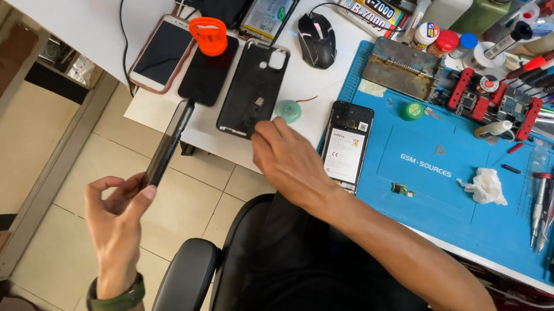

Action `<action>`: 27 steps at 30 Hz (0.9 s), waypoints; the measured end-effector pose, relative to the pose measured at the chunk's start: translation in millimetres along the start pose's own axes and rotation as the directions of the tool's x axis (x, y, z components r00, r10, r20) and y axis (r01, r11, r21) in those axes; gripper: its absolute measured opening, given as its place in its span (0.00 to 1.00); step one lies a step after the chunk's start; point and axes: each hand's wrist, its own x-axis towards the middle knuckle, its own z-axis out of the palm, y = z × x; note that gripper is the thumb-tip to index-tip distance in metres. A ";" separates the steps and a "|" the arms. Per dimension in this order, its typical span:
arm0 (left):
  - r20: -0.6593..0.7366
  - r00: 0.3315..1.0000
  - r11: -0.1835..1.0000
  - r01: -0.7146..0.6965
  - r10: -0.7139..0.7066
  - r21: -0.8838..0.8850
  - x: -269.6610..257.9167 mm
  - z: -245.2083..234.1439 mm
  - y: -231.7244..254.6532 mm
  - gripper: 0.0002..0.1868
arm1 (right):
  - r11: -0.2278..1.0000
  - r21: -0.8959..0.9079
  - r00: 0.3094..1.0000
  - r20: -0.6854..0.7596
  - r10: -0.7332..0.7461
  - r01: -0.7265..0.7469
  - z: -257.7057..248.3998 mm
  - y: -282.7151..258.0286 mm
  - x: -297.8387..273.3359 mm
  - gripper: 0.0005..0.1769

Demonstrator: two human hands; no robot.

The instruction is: The person uses a smartphone to view a message, then sets it aside to work on a small electronic component. They use a soldering iron and a screwdriver to manipulate the component on a blue work mat.

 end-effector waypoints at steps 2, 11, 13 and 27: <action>0.014 0.996 0.996 -0.084 0.084 0.016 -4.8 18.6 -23.0 0.31 | 0.999 -0.034 1.000 -0.003 0.005 -0.006 -14.0 9.6 -2.3 0.04; 0.207 0.903 0.840 -0.427 0.377 0.335 -14.9 131.1 -5.7 0.34 | 0.984 -0.181 0.998 -0.067 -0.011 -0.002 -41.2 15.0 -11.3 0.08; 0.237 0.878 0.819 -0.475 0.416 0.322 -4.5 144.7 -7.8 0.33 | 0.985 -0.171 0.999 -0.050 0.012 -0.021 -31.0 10.7 -19.3 0.08; 0.207 0.782 0.650 -0.608 0.587 0.456 33.6 143.2 -46.9 0.61 | 0.989 -0.145 1.000 -0.026 0.006 -0.009 65.6 9.1 -13.6 0.04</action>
